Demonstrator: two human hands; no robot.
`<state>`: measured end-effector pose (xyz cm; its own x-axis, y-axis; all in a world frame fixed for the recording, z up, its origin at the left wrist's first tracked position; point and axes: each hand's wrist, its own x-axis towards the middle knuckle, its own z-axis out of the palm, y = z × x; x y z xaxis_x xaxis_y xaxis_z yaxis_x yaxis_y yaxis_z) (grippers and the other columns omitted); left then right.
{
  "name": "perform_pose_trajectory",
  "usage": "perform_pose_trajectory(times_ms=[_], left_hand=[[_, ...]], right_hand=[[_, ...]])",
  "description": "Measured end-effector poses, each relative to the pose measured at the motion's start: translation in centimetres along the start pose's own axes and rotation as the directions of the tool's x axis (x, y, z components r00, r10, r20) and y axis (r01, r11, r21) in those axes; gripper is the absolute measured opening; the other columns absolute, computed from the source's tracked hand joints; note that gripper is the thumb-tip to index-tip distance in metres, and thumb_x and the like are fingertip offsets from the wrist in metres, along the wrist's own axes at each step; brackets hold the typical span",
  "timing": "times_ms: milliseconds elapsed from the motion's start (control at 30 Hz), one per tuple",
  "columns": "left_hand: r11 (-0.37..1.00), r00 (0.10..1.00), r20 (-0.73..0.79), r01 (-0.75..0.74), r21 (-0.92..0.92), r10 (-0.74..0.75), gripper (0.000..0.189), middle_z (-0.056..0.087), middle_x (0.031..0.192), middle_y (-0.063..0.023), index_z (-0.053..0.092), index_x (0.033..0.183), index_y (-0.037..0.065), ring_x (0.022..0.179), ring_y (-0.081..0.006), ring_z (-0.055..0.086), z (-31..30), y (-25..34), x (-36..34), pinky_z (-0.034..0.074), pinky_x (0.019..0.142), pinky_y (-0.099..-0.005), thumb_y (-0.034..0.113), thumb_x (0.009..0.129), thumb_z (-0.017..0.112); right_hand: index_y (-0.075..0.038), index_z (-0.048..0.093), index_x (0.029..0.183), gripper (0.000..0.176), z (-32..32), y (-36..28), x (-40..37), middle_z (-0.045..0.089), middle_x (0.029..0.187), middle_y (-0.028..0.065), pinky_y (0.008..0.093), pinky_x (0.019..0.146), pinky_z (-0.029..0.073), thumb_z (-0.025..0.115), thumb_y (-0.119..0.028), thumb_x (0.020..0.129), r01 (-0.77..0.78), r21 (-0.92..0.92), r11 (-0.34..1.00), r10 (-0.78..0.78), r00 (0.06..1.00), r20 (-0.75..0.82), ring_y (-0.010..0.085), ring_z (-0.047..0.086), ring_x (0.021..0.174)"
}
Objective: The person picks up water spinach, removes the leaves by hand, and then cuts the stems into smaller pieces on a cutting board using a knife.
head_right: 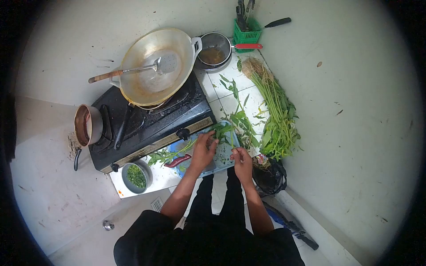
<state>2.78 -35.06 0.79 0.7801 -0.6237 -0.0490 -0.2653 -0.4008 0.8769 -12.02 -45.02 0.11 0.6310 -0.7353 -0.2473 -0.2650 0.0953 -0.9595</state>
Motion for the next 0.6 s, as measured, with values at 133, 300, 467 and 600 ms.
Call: perform_pose_trajectory(times_ms=[133,300,467,600], left_hand=[[0.991,0.992,-0.011,-0.128,-0.036,0.128,0.039,0.057,0.099,-0.0152,0.061,0.120,0.003,0.091,-0.0306,0.058,0.8,0.6,0.4,0.048,0.082,-0.0380,0.010,0.083,0.071],[0.978,0.978,-0.009,-0.206,-0.004,0.206,0.027,0.059,0.101,-0.0135,0.068,0.109,0.006,0.097,-0.0295,0.057,1.0,0.6,1.3,0.046,0.087,-0.0374,0.009,0.083,0.071],[0.961,0.964,0.024,-0.266,0.079,0.265,0.016,0.061,0.098,-0.0108,0.072,0.097,0.006,0.093,-0.0294,0.058,-0.1,0.5,1.7,0.047,0.082,-0.0385,0.008,0.081,0.071],[0.940,0.950,0.018,-0.312,0.141,0.312,0.014,0.062,0.097,-0.0101,0.071,0.094,0.006,0.091,-0.0297,0.058,-0.3,0.0,1.7,0.047,0.080,-0.0397,0.010,0.081,0.071]], right_hand=[[0.000,0.061,0.100,0.024,0.1,-0.2,-0.7,0.061,0.077,0.0028,0.0251,0.072,0.044,0.051,-0.022,0.101,-0.137,0.127,0.982,0.120,0.984,0.134,0.0099,0.057,0.073],[-0.001,0.061,0.101,0.027,0.2,-0.3,-1.8,0.059,0.077,0.0016,0.0245,0.073,0.042,0.049,-0.024,0.102,-0.217,0.214,0.952,0.171,0.962,0.214,0.0093,0.055,0.075],[-0.001,0.061,0.101,0.027,0.3,-0.6,-2.3,0.058,0.079,0.0014,0.0239,0.073,0.042,0.049,-0.025,0.102,-0.226,0.249,0.942,0.175,0.962,0.212,0.0095,0.055,0.076],[-0.001,0.061,0.101,0.025,0.6,-0.4,-2.6,0.059,0.080,0.0015,0.0241,0.073,0.043,0.051,-0.024,0.101,-0.245,0.251,0.937,0.198,0.960,0.200,0.0099,0.056,0.076]])
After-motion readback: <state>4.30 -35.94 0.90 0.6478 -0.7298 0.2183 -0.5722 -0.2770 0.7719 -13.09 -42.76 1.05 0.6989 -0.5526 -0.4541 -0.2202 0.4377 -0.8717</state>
